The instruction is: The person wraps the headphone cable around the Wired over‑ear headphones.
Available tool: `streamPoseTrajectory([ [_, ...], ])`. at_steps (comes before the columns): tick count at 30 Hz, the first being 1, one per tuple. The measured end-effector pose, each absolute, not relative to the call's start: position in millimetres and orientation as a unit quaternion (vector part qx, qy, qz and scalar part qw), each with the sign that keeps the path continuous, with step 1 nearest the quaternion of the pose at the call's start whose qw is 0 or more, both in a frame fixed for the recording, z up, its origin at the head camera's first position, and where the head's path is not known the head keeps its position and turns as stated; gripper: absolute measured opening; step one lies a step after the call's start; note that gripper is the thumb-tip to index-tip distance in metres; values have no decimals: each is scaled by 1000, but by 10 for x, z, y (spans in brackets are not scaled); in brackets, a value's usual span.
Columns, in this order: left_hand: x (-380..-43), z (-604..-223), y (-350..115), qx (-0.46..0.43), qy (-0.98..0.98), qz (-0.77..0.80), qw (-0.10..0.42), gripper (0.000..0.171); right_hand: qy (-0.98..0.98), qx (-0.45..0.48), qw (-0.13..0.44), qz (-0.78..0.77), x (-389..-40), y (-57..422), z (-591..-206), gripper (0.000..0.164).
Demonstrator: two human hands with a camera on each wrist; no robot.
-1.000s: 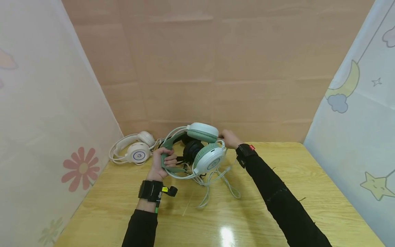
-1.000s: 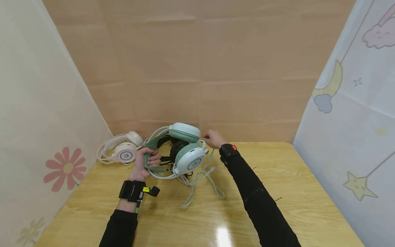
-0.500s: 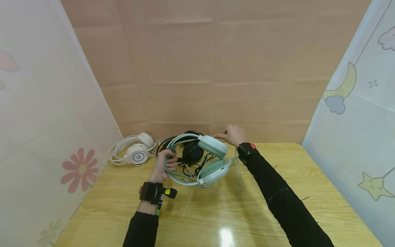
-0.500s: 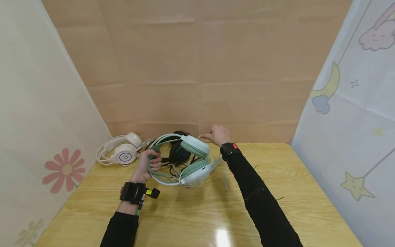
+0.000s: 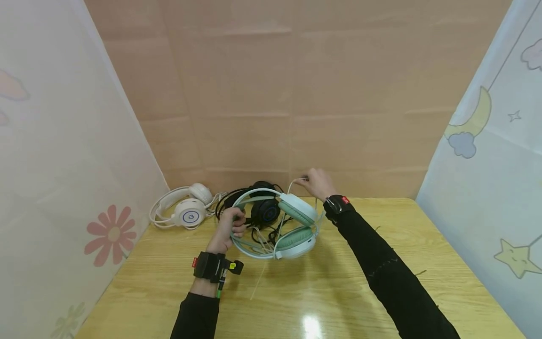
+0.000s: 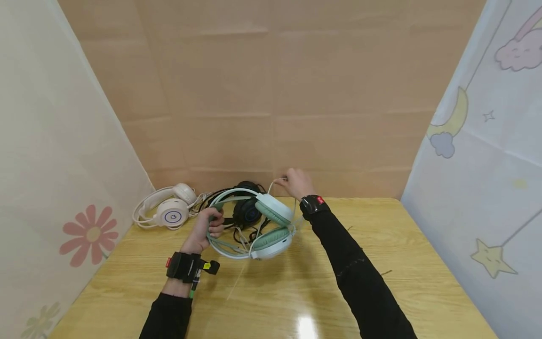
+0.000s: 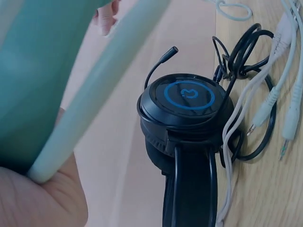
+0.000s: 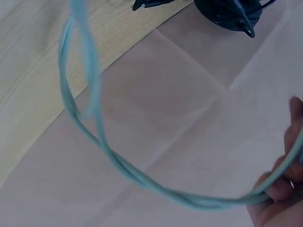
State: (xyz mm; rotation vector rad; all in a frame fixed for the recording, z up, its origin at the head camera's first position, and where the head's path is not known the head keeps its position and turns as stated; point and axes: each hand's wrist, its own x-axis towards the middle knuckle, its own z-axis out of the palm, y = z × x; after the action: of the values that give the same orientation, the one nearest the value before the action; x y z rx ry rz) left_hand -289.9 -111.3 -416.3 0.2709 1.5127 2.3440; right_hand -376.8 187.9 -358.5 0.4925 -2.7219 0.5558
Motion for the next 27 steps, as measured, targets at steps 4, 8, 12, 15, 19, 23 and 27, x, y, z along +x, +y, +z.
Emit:
streamPoseTrajectory([
  [4,-2896,-4129,-1083,97,544,818,159,33,-943,167,243,154,-3771,1852,-3556,33],
  [8,-2890,-4098,-1050,98,559,808,160,35,-933,157,308,100,-3741,1833,-3493,53],
  [12,-2888,-4088,-1035,90,563,807,154,35,-926,151,339,69,-3713,1827,-3435,74],
  [15,-2893,-4101,-1035,78,567,809,137,34,-922,144,354,63,-3705,1834,-3414,77],
  [19,-2898,-4126,-1041,66,579,803,123,33,-917,138,371,57,-3691,1831,-3405,77],
  [23,-2906,-4140,-1036,58,584,799,129,33,-910,145,385,45,-3665,1801,-3386,76],
  [27,-2921,-4153,-1023,46,578,805,125,34,-902,156,399,46,-3640,1787,-3365,75],
])
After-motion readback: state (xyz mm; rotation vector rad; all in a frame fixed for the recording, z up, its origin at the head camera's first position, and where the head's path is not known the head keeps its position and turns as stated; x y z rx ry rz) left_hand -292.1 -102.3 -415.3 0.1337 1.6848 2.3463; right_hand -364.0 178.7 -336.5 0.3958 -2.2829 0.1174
